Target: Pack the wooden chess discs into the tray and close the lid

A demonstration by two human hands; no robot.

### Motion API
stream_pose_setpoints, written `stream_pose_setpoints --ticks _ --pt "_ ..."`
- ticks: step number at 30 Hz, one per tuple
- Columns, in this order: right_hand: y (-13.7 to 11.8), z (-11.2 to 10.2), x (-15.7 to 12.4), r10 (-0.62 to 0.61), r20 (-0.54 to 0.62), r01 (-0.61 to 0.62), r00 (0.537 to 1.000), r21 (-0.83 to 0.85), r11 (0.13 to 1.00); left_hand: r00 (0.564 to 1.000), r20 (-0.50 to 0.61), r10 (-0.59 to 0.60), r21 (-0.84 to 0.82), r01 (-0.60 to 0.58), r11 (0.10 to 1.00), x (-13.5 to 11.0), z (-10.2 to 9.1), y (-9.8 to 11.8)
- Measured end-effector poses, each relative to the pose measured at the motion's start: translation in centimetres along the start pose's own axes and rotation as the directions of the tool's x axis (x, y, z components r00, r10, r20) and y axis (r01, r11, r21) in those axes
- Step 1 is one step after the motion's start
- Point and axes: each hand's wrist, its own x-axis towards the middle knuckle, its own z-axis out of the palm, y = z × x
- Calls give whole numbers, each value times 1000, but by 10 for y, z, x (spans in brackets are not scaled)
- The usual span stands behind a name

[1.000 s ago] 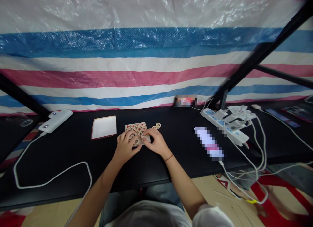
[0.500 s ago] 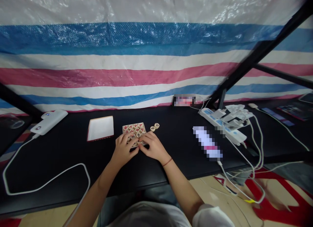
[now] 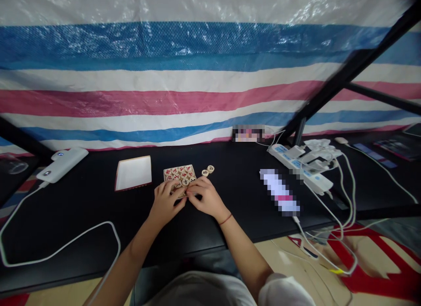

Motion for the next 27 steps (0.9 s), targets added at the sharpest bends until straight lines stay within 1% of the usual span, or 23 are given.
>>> stream_pose_setpoints --ticks 2,4,5,6,7,10,12,14,19,22,25,27 --pt "7 -6 2 58 -119 -64 991 -51 997 999 -38 11 19 -10 1000 2 -1 2" --pt "19 -13 3 126 -244 -163 962 -140 977 997 -61 45 36 -43 998 5 -2 4" --pt "25 -16 3 149 -280 -207 948 -188 960 996 -61 67 42 -64 997 7 -2 6" --pt "32 -19 3 165 -285 -236 944 -235 943 995 -56 87 47 -85 995 8 -1 6" --pt "38 -20 3 179 -264 -253 948 -281 926 993 -48 104 53 -102 993 10 -1 7" --pt "52 -21 2 231 -129 -264 964 -394 881 992 -32 123 70 -120 990 12 4 8" --pt "57 -18 2 270 -74 -275 960 -435 857 992 -31 118 73 -116 991 11 6 7" --pt "59 -15 2 293 -61 -288 954 -452 844 993 -31 111 70 -108 992 10 8 7" --pt "61 -8 5 289 -80 -293 954 -459 839 995 -31 100 60 -98 993 10 8 7" --pt "62 -5 5 278 -102 -294 955 -449 844 995 -31 90 23 -90 996 10 7 6" --pt "61 -2 7 245 -159 -290 957 -418 861 996 -68 64 -25 -66 998 8 7 5" --pt "58 -1 8 199 -225 -273 954 -375 886 994 -98 42 -44 -46 998 7 8 4"
